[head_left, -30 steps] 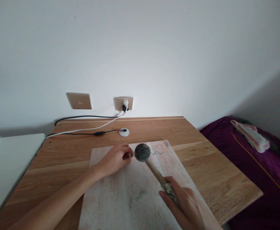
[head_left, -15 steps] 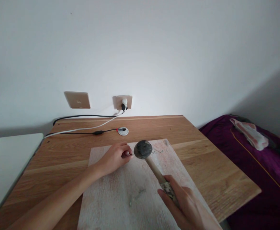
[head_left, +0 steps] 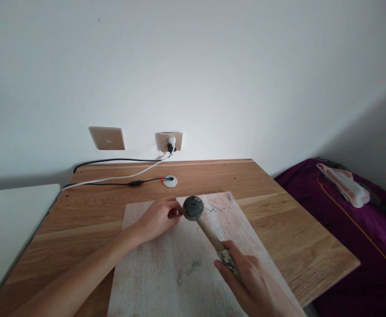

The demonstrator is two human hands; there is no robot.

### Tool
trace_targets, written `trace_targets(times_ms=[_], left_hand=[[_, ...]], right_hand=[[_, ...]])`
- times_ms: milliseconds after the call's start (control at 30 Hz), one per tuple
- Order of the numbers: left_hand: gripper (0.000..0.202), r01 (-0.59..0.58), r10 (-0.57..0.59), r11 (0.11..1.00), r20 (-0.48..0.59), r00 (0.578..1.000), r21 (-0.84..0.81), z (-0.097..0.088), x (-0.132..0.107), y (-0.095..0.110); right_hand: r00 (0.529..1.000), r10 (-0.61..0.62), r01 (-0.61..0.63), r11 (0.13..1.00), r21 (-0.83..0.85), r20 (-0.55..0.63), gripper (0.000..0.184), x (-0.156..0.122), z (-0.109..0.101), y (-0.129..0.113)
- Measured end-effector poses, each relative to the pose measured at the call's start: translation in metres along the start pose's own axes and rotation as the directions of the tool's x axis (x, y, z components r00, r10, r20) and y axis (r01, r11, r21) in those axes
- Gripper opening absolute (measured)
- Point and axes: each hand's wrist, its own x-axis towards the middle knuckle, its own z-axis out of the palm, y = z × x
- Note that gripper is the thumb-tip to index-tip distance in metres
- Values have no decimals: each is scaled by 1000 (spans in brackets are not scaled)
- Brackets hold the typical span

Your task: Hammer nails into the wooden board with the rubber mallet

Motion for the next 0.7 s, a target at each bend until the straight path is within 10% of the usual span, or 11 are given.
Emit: trace_targets(times_ms=[700], left_hand=[[14,-26,26,1000,3,1000,-11,1,0,-2]], right_hand=[[996,-49,47,998,-29,-78,55,0,1,5]])
